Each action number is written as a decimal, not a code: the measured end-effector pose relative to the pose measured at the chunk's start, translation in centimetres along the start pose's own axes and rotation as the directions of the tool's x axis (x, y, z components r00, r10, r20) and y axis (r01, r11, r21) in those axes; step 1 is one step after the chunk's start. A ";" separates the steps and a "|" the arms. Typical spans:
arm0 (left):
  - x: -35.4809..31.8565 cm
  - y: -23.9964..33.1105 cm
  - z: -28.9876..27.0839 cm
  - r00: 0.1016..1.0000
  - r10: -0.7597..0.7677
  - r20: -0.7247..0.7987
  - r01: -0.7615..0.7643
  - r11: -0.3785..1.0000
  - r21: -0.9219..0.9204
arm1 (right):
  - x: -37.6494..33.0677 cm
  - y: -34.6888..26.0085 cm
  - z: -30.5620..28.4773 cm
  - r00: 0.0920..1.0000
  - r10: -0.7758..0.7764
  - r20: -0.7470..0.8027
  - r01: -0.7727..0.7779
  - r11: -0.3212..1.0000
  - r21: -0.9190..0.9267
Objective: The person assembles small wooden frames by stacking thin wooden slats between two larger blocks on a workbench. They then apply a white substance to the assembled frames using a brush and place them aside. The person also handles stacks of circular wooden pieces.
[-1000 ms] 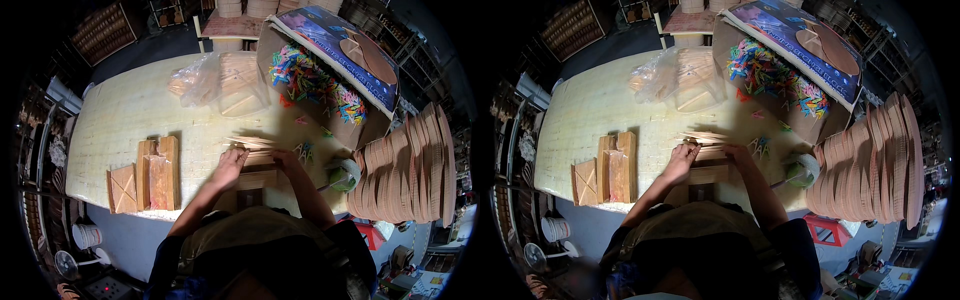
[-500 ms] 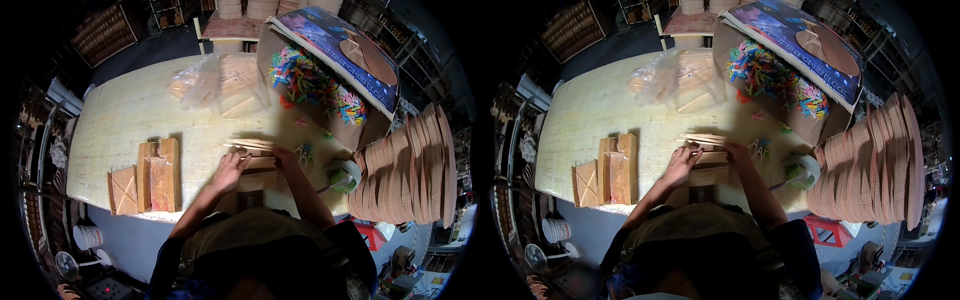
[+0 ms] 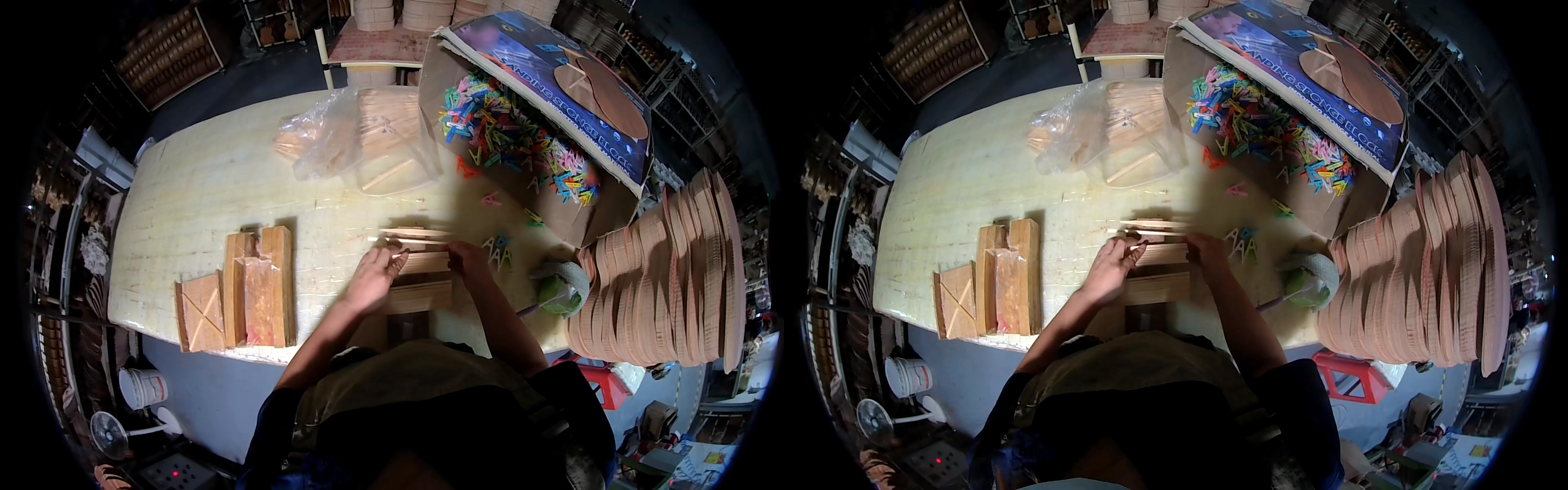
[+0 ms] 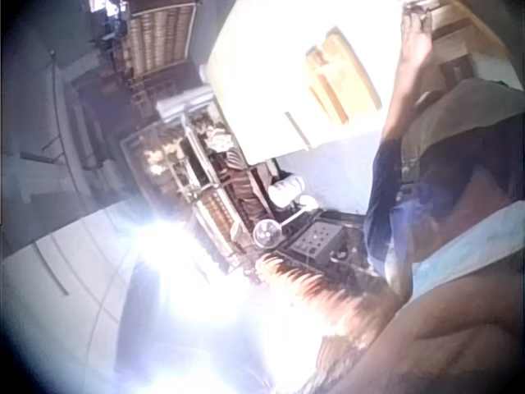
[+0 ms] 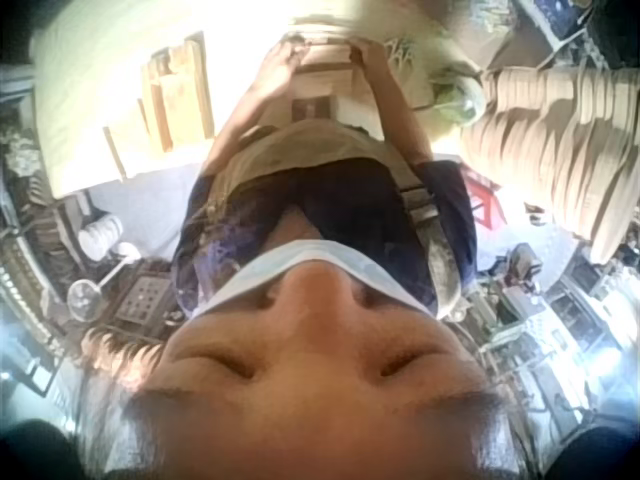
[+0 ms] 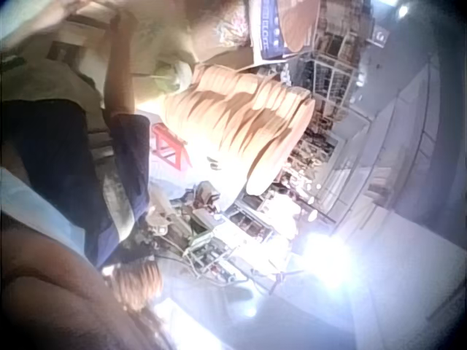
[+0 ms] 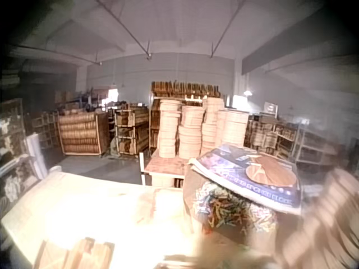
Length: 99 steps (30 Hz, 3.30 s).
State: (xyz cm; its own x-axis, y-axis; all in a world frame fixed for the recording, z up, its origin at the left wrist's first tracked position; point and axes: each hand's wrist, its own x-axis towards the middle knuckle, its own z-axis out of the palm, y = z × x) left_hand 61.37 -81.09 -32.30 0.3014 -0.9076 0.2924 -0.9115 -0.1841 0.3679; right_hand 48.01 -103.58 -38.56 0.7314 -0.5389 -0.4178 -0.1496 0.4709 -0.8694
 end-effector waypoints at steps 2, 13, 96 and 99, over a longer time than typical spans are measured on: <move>0.4 0.6 -0.3 0.991 0.045 -0.128 -0.036 0.997 0.073 | 0.3 0.3 -0.4 1.000 -0.003 0.007 0.003 0.999 0.034; 0.0 -0.6 0.4 0.996 0.007 0.087 -0.002 0.999 -0.048 | 2.6 0.4 -1.0 0.994 0.060 0.091 -0.084 0.955 0.285; -0.2 -9.4 5.8 0.779 -0.625 0.050 0.117 0.065 -0.991 | 5.8 3.0 0.9 0.881 -0.472 0.044 0.461 0.875 0.149; -3.5 -8.3 2.2 0.725 -0.679 -0.117 0.128 0.300 -0.945 | 2.1 0.8 -2.4 0.852 -0.515 0.093 0.515 0.857 0.021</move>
State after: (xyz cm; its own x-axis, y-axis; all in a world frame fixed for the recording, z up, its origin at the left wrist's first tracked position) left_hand 67.30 -77.24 -38.30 0.8698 -0.4889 0.0659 0.0295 0.1849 0.9823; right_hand 47.83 -105.98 -40.80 0.7620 -0.6371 0.1158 0.2625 0.1406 -0.9546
